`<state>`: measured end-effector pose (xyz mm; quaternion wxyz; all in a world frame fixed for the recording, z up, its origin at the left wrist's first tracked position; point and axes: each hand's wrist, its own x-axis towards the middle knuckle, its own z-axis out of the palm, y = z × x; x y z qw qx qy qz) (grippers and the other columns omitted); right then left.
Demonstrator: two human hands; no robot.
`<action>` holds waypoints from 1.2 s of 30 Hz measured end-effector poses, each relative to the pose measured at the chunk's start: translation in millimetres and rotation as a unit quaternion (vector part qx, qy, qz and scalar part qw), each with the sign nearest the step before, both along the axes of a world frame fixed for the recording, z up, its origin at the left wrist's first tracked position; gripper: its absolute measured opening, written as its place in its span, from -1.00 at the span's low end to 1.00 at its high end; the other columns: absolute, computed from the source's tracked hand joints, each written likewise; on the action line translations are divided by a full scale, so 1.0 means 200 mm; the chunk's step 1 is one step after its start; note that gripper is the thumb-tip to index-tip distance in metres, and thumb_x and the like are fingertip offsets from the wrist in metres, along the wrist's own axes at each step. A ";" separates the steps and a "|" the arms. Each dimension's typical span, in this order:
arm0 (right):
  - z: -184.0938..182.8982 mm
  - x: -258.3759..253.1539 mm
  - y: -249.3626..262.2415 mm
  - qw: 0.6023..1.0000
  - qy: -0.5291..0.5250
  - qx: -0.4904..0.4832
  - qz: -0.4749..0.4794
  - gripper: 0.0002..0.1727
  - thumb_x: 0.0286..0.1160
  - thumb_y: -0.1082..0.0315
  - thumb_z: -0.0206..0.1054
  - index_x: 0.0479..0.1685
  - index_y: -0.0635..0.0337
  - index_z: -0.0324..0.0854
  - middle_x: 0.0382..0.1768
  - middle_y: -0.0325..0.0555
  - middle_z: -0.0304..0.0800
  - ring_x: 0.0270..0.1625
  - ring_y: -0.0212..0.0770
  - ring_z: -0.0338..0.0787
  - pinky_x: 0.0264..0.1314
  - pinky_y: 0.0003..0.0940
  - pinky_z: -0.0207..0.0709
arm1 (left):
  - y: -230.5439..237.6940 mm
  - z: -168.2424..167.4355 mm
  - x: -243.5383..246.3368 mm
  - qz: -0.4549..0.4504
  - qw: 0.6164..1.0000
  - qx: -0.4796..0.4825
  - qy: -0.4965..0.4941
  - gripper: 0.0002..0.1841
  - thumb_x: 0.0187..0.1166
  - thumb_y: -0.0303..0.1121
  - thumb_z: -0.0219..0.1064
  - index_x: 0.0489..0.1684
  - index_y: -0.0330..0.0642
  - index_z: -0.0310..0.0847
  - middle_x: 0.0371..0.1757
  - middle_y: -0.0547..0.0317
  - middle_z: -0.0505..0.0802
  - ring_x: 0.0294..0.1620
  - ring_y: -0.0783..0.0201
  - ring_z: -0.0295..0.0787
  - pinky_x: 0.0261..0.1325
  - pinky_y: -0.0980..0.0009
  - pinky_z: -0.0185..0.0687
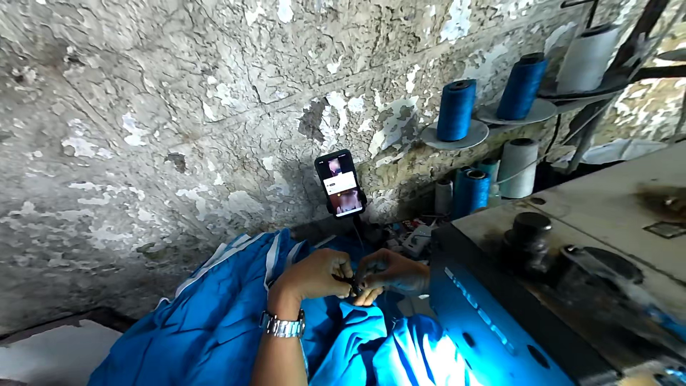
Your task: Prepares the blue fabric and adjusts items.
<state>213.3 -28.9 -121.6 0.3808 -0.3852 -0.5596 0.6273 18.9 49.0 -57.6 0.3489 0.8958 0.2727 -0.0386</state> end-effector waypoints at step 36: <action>0.06 -0.04 -0.01 0.991 -0.094 0.010 -0.098 -0.79 0.47 0.73 0.33 0.03 0.57 0.51 -0.27 0.04 0.80 -0.30 -0.26 0.85 -0.02 -0.38 0.76 | 0.02 -0.05 0.05 0.021 0.998 0.046 0.043 -0.70 0.54 -0.46 0.41 0.16 -0.41 0.63 -0.09 -0.06 0.81 -0.13 0.23 0.73 0.04 0.26 0.64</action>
